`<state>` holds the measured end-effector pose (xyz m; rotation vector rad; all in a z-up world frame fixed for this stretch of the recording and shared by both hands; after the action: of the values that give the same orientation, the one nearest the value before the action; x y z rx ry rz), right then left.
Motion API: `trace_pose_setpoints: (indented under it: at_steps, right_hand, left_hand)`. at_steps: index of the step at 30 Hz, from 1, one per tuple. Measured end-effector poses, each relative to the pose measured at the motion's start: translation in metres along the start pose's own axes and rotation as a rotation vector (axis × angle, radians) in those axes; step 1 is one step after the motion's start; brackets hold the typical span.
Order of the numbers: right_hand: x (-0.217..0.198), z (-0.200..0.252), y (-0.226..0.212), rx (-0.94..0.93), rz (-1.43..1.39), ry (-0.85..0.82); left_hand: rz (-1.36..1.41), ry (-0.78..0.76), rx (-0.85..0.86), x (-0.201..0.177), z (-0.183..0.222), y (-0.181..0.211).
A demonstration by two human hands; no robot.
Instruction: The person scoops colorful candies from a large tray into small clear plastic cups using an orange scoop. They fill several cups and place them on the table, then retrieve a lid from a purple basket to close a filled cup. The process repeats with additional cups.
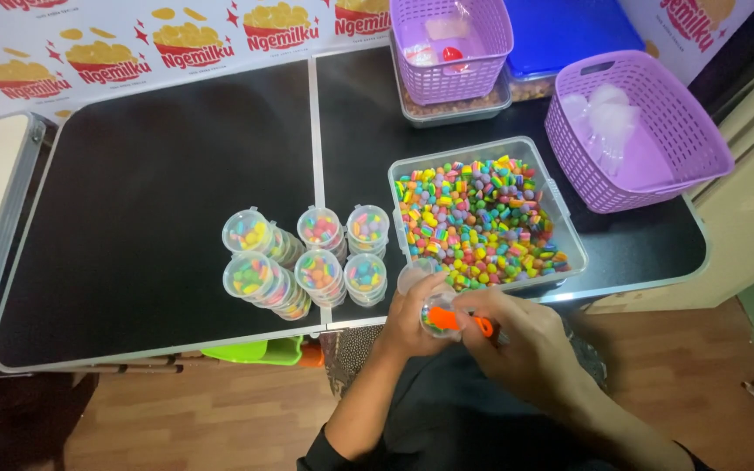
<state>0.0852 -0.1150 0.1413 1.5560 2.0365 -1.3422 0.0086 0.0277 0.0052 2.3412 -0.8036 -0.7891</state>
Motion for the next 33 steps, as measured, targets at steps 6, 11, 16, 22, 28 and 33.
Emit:
trace_pose_setpoints:
  at_steps: [6, 11, 16, 22, 28, 33]
  right_hand:
    - [-0.015, -0.007, -0.003, 0.058, 0.037, 0.055]
    - [-0.027, -0.007, 0.058, 0.173, 0.020, 0.174]
    - [-0.017, -0.033, 0.100, 0.124, -0.003, 0.171]
    - [-0.005, -0.049, 0.104, 0.091, 0.024, 0.050]
    - [0.020, -0.063, 0.098, -0.061, 0.078, 0.099]
    - [0.036, -0.077, 0.093, -0.064, 0.060, -0.071]
  left_hand:
    - [0.016, -0.036, -0.024, -0.001, 0.001, -0.001]
    - [0.024, 0.173, 0.038, 0.005, -0.011, 0.008]
    - [-0.014, 0.350, 0.042, -0.004, -0.015, 0.018]
    - [-0.117, 0.392, 0.065, -0.003, -0.012, 0.012]
    - [-0.172, 0.450, 0.014, 0.007, 0.012, -0.012]
    - [-0.121, 0.448, 0.046, 0.006, 0.007, -0.004]
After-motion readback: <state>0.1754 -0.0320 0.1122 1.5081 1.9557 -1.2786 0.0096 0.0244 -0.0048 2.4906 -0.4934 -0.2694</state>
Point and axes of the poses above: each hand's wrist, its own z-axis away from the middle knuckle, its own x-axis out of the palm, y = z × x, the point moved 5 cm from there along -z, towards the middle knuckle, and after that the axes turned 5 degrees about -x, right-handed, at the moved point
